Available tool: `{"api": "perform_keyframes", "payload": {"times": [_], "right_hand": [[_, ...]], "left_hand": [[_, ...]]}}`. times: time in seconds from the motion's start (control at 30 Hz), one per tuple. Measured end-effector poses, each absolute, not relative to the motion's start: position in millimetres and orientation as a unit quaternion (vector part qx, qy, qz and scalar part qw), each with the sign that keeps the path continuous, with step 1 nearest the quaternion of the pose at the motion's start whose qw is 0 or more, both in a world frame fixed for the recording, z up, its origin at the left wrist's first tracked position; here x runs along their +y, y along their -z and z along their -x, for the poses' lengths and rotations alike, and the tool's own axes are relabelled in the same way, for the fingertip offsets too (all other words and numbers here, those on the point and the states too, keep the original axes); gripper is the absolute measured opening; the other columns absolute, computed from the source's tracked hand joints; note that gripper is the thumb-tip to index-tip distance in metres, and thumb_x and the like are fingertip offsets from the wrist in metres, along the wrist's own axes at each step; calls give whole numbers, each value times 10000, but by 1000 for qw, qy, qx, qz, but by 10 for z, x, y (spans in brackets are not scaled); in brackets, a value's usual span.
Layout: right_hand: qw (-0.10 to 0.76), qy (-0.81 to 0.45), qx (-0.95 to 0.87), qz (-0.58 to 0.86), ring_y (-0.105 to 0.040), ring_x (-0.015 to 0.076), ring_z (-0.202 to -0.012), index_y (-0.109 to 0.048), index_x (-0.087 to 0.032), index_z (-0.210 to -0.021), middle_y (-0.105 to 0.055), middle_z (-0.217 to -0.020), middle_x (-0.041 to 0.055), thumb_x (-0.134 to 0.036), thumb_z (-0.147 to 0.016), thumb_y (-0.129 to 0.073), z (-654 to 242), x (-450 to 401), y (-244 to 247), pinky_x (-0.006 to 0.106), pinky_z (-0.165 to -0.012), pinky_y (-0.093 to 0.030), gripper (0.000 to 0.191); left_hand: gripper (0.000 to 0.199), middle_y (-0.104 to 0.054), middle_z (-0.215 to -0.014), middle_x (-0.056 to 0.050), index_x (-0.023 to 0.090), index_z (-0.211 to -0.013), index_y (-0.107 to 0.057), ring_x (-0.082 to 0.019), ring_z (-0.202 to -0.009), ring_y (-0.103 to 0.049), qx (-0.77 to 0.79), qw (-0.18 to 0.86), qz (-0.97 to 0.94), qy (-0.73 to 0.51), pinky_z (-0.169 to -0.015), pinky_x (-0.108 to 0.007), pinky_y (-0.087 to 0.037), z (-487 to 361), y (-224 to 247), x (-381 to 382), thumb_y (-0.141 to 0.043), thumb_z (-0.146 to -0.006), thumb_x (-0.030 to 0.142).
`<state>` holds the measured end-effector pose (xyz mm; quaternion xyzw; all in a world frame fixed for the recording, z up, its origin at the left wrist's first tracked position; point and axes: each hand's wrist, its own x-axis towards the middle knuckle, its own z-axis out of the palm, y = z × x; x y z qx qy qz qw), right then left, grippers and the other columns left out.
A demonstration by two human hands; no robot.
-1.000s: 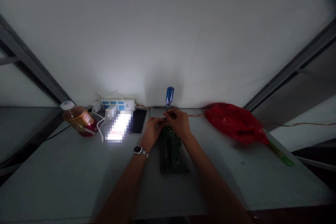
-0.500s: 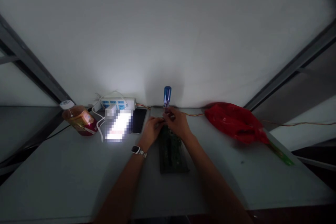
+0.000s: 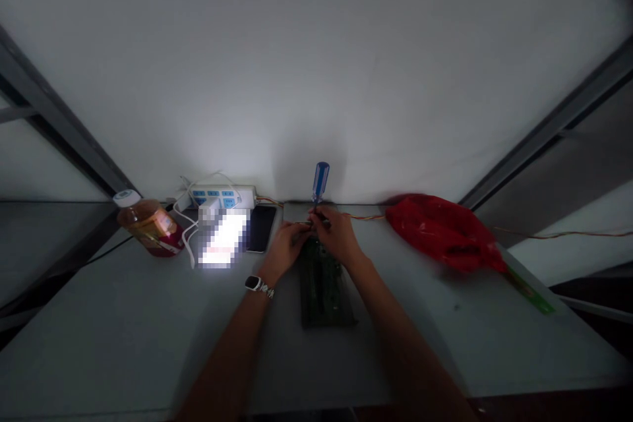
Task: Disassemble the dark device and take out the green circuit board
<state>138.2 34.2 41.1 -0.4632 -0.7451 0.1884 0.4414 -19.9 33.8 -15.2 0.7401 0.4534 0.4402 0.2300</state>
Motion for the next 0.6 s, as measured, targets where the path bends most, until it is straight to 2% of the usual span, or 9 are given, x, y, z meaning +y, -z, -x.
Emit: {"api": "perform_keyframes", "payload": {"times": [0.1, 0.2, 0.3, 0.43, 0.6], "right_hand": [[444, -189, -738, 472, -711, 173, -742, -686, -191, -1031, -760, -898, 46, -227, -888, -583, -1383, 336, -402, 269, -686, -532, 180], [429, -167, -730, 505, -696, 180, -683, -713, -188, -893, -753, -785, 35, -270, -860, -643, -1388, 341, -379, 265, -636, -496, 113], [411, -135, -743, 510, -668, 178, -638, -715, -186, -801, -729, -702, 30, -280, -887, -613, -1400, 353, -350, 268, -619, -467, 164], [417, -138, -749, 497, -670, 182, -658, -703, -178, -854, -729, -736, 35, -273, -904, -574, -1422, 366, -323, 276, -637, -476, 168], [474, -242, -688, 494, -696, 196, -701, -634, -196, -930, -728, -797, 44, -319, -908, -541, -1462, 314, -292, 305, -657, -546, 156]], "left_hand": [[173, -733, -930, -61, 205, -1010, -751, -215, -912, -647, 468, 224, -730, -445, -861, -349, -515, 181, 143, 330, -639, -880, 228], [161, -738, -935, -51, 211, -995, -755, -213, -918, -648, 475, 216, -725, -450, -863, -345, -509, 158, 147, 325, -655, -870, 228], [160, -744, -948, -44, 214, -998, -748, -211, -927, -651, 474, 214, -725, -451, -872, -351, -507, 156, 155, 324, -668, -865, 257], [195, -740, -994, -59, 190, -1048, -715, -200, -934, -661, 463, 209, -724, -466, -856, -335, -517, 225, 116, 302, -632, -878, 238], [158, -736, -923, -40, 200, -987, -722, -170, -817, -649, 478, 192, -712, -478, -762, -292, -519, 383, 18, 218, -614, -888, 260]]}}
